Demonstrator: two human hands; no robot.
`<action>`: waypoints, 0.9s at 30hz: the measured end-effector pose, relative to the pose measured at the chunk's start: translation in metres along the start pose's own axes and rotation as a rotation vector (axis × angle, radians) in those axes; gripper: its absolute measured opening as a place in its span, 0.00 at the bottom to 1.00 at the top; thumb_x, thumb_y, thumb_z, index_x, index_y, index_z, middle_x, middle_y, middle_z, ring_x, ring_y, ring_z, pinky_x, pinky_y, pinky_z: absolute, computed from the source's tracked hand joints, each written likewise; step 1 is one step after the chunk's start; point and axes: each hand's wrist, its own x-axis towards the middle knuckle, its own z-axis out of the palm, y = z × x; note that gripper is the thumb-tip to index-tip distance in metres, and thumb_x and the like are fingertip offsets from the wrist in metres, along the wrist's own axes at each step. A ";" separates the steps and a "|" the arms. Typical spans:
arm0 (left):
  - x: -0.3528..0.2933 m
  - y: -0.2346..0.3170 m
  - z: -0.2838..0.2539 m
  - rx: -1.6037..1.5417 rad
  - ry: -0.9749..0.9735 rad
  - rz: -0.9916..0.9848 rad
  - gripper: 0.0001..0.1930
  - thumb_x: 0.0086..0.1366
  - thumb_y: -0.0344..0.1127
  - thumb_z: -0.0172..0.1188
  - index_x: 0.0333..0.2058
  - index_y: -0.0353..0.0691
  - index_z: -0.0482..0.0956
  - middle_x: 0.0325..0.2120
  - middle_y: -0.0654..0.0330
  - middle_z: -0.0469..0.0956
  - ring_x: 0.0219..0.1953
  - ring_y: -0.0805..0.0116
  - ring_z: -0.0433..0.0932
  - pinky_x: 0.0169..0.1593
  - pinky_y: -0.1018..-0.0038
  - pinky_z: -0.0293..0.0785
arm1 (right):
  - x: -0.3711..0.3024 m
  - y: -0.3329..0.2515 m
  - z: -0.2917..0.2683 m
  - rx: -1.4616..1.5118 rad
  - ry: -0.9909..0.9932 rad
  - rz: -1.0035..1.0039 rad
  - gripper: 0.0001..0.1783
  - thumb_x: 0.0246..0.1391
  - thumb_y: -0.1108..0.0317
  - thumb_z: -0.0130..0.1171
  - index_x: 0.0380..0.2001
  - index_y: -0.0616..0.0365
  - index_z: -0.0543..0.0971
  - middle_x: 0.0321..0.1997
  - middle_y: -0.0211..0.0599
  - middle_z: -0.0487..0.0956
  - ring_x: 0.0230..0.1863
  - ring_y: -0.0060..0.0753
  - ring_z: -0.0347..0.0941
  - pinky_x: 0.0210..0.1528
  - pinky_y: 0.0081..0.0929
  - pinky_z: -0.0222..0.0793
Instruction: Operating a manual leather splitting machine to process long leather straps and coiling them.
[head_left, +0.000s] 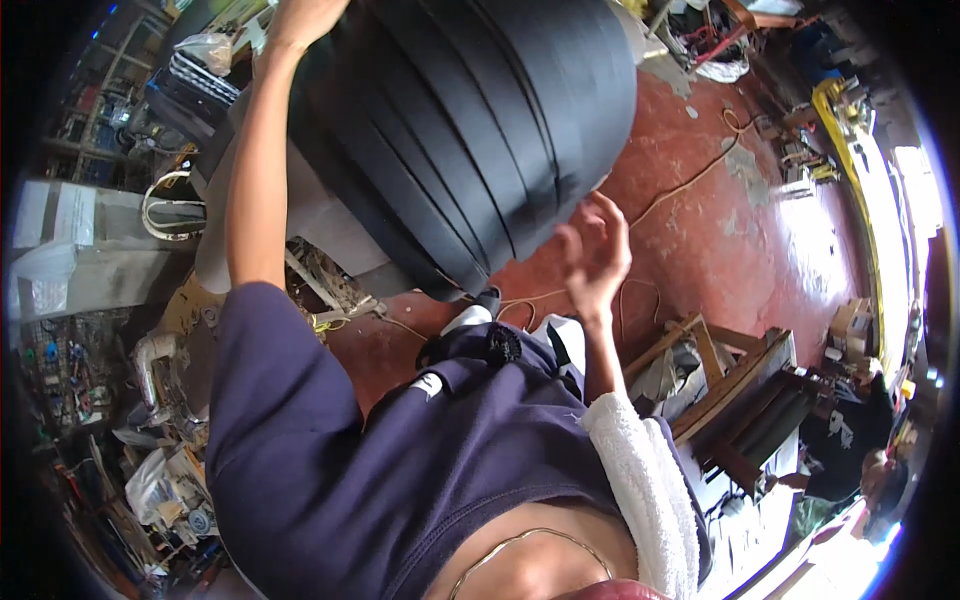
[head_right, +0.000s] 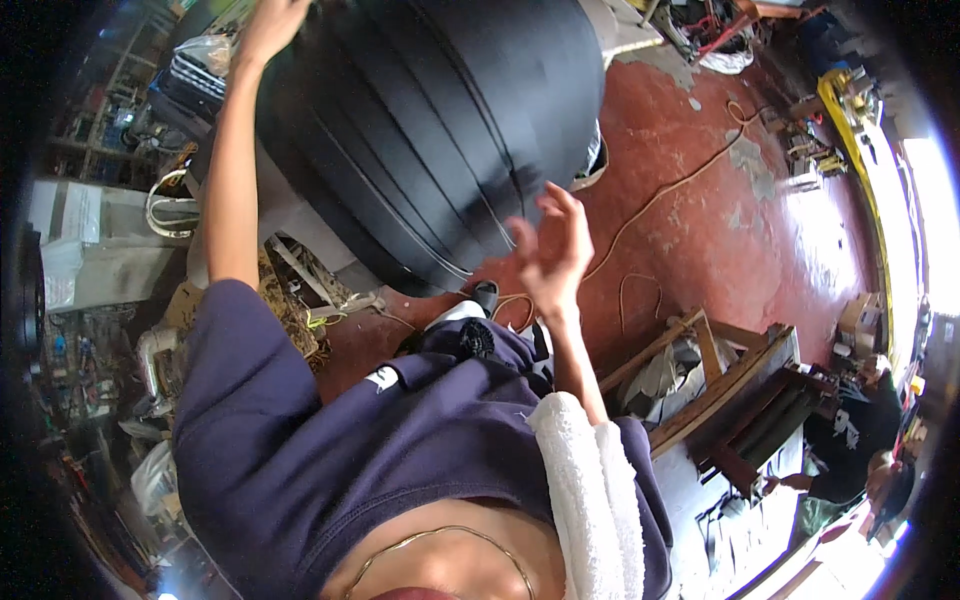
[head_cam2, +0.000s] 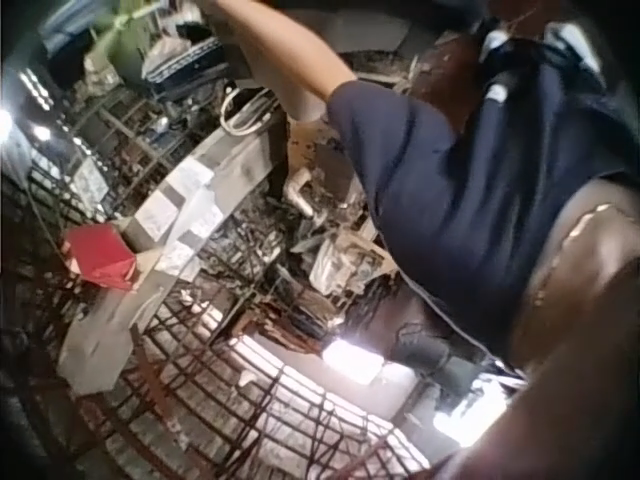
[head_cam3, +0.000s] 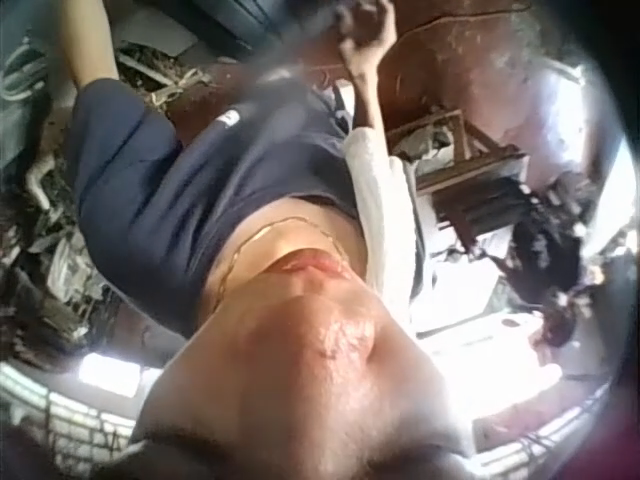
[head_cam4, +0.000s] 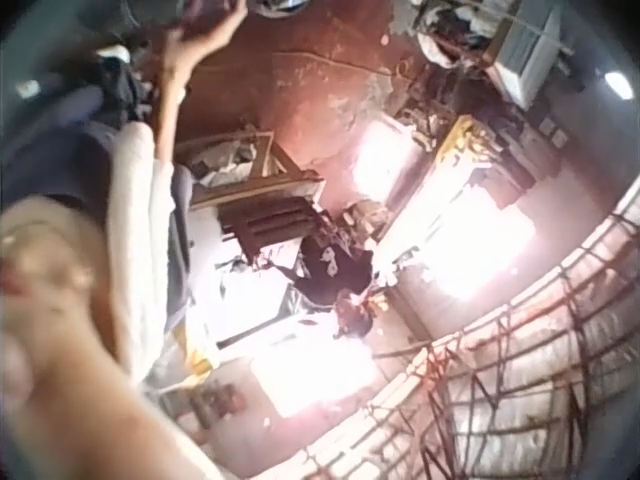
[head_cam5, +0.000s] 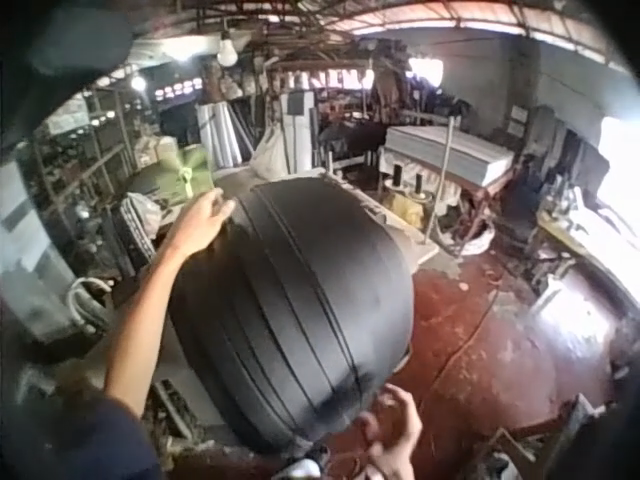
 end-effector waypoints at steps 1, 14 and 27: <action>-0.016 0.010 -0.010 -0.081 0.037 0.120 0.23 0.66 0.46 0.54 0.48 0.30 0.73 0.42 0.43 0.77 0.46 0.53 0.77 0.51 0.66 0.70 | -0.008 0.019 -0.026 0.038 0.075 0.072 0.23 0.48 0.75 0.64 0.50 0.60 0.72 0.39 0.39 0.76 0.40 0.29 0.73 0.43 0.27 0.69; -0.331 0.206 0.141 -0.018 -0.572 0.724 0.18 0.55 0.38 0.61 0.43 0.34 0.77 0.43 0.51 0.76 0.51 0.55 0.72 0.62 0.57 0.58 | -0.167 0.206 -0.323 -0.231 0.405 0.736 0.16 0.53 0.66 0.63 0.44 0.61 0.75 0.28 0.31 0.77 0.28 0.19 0.72 0.31 0.18 0.69; -0.384 0.191 0.231 0.503 -1.099 0.948 0.27 0.47 0.36 0.59 0.48 0.31 0.73 0.60 0.41 0.60 0.67 0.48 0.50 0.68 0.50 0.44 | -0.118 0.194 -0.505 -0.416 0.320 0.715 0.15 0.52 0.64 0.60 0.42 0.59 0.79 0.36 0.44 0.82 0.38 0.33 0.80 0.40 0.31 0.75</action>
